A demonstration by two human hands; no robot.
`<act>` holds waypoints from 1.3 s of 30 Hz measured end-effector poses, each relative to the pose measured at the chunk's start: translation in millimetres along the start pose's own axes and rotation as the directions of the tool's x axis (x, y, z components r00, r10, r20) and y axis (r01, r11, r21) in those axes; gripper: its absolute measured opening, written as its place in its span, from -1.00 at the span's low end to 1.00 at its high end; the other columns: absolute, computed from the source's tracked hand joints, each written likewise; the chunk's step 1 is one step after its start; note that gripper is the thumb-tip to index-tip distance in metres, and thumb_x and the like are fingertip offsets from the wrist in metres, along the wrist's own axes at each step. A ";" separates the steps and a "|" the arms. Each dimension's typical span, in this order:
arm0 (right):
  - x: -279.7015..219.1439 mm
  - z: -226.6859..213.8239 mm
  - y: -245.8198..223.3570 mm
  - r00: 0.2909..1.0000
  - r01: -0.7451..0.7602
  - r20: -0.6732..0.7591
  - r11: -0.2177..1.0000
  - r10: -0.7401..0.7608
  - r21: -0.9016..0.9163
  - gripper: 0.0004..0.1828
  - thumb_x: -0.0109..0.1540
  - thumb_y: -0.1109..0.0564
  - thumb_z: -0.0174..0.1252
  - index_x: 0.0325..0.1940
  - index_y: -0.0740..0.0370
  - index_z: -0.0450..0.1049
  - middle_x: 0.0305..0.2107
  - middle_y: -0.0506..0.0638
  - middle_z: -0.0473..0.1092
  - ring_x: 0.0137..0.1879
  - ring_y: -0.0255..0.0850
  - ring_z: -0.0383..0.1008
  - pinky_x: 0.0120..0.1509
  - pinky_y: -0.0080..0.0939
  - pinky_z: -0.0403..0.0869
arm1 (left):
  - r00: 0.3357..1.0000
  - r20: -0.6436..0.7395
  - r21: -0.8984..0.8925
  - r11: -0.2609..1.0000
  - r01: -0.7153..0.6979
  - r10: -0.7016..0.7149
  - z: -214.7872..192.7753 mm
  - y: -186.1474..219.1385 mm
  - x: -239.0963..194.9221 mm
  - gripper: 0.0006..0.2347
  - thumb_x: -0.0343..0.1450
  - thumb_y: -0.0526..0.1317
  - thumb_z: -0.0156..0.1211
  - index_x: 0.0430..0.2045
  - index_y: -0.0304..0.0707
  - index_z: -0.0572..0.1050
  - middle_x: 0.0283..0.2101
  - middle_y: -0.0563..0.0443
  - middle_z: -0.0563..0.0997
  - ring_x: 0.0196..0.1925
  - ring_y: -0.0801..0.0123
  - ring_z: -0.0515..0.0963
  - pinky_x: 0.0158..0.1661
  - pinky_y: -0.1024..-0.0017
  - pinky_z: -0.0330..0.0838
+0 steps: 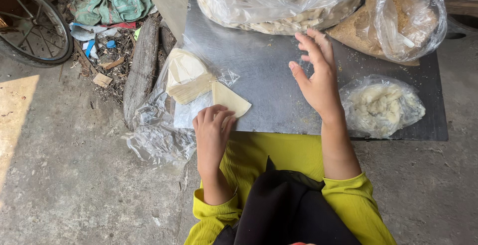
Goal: The person folds triangular pastry sheets, places a white filling and a brown granular filling inside each sheet, then folds and seals them into triangular parcels. The finished parcels are stacked on the table.
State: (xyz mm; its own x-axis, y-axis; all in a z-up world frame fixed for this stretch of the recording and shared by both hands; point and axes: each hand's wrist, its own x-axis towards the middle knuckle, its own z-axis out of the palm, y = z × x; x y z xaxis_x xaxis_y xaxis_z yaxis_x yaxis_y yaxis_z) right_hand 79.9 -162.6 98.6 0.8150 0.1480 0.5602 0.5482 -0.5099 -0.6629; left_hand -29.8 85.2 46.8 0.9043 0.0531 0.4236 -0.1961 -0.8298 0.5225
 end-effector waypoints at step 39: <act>-31.4 20.1 47.7 0.987 -0.043 0.119 0.879 0.113 -0.475 -0.91 0.23 0.12 0.34 -0.20 0.13 0.64 -0.28 -0.04 0.55 -0.10 -0.09 0.48 0.13 -0.05 0.30 | 0.998 0.063 -0.216 0.976 -0.005 0.019 1.8 -7.2 1.8 -0.83 0.35 -0.37 0.38 -0.21 -0.32 0.60 -0.04 -0.05 0.57 0.07 0.09 0.52 0.07 0.25 0.45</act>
State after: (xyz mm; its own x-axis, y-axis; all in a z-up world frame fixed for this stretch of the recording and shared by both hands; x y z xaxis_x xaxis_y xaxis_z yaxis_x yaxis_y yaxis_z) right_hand 84.2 -174.5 39.4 0.8881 0.1892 0.4190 0.3575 -0.8572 -0.3706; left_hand -26.1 90.3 42.4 0.9225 0.0023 0.3861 -0.2778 -0.6907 0.6677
